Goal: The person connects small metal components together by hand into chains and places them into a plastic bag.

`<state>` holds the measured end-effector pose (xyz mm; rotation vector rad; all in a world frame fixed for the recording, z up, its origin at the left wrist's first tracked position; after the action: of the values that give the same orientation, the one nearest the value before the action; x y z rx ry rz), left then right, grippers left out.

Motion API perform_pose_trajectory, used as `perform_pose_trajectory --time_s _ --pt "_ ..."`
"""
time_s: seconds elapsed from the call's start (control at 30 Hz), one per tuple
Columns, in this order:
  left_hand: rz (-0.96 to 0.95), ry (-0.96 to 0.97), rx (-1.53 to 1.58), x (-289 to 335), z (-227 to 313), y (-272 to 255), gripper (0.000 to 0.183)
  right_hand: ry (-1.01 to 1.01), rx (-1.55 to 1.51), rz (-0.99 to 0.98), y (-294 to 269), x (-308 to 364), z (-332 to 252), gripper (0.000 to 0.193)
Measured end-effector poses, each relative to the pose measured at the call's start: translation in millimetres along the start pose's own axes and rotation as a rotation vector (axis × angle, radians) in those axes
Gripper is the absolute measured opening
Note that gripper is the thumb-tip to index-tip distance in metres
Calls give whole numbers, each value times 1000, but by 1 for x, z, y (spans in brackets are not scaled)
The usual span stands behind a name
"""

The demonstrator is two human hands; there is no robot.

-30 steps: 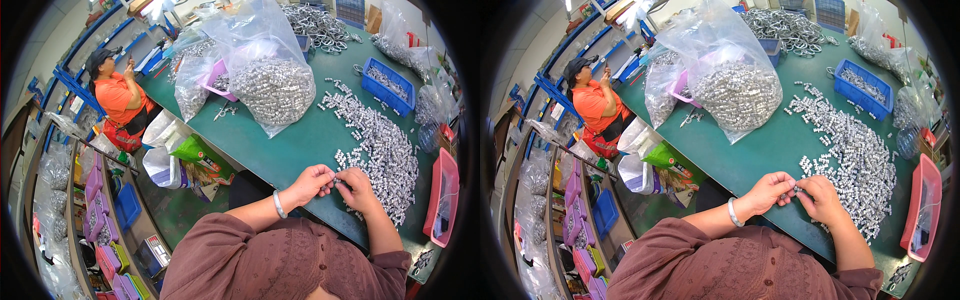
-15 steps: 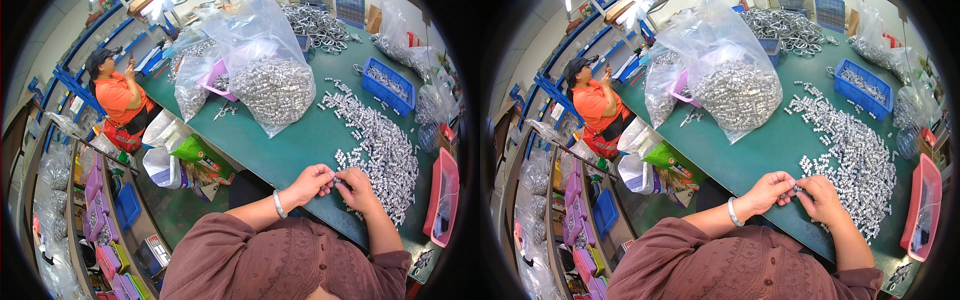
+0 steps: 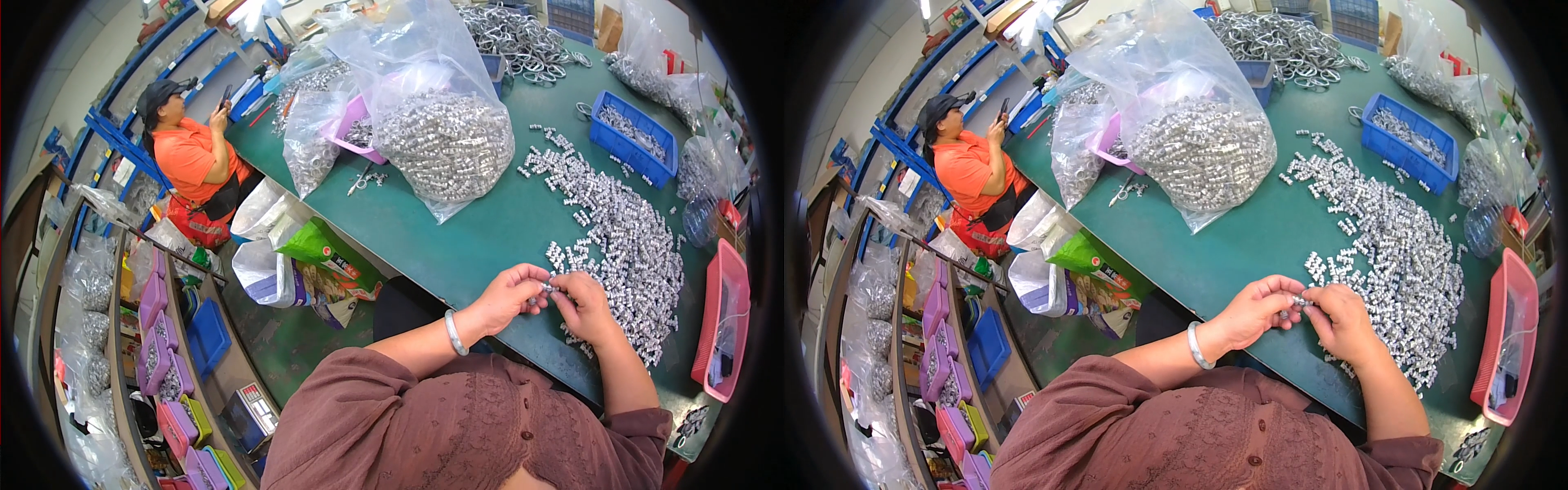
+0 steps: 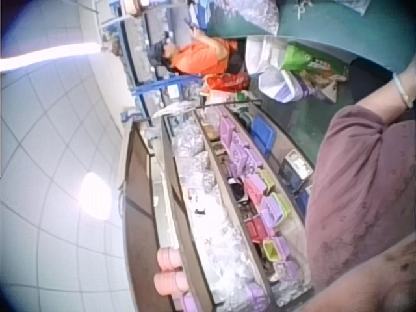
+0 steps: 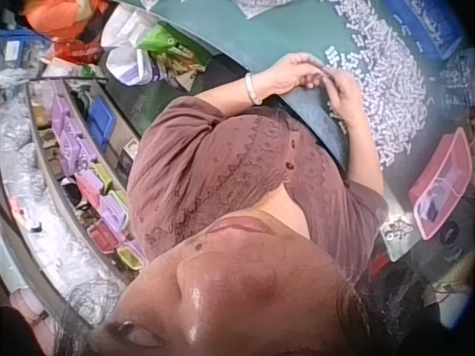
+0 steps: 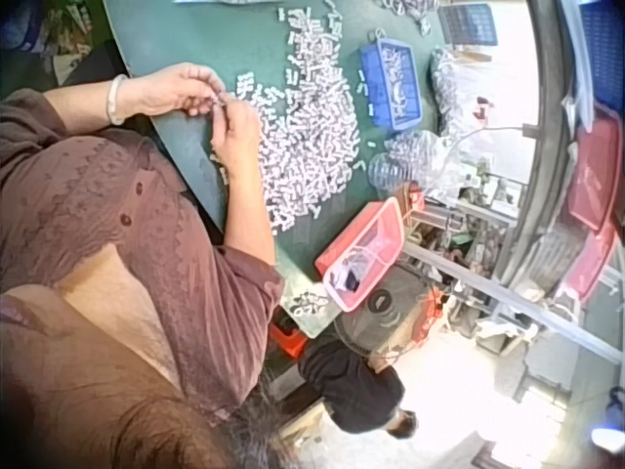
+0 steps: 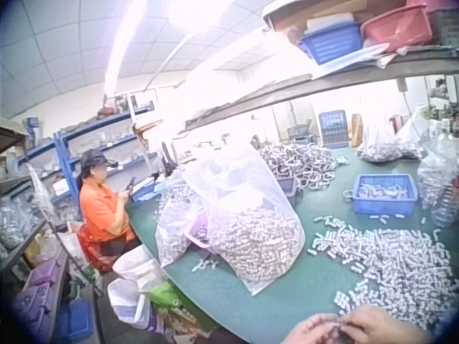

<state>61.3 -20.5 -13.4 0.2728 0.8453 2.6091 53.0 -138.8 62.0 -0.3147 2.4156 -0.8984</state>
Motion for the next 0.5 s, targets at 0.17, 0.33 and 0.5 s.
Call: perform_pose_trajectory --time_s 0.17,0.33,0.5 --pt "-9 32 63 -2 2 -5 29 30 -16 44 -2 -1 3 22" --pt "15 16 83 -1 1 -7 27 68 -35 53 -3 -2 5 21" --pt "48 31 62 0 3 -6 22 59 -33 49 -4 0 4 20"
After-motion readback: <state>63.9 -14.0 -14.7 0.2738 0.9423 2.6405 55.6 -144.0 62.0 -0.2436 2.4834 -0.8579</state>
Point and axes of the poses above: each hand's wrist, its own x-axis away from the middle knuckle, its own y-axis out of the palm, z = x × y, the point moved 7 cm from there along -x, towards the middle knuckle, and after that the axes turned 11 degrees about y, right-handed, at the moved point
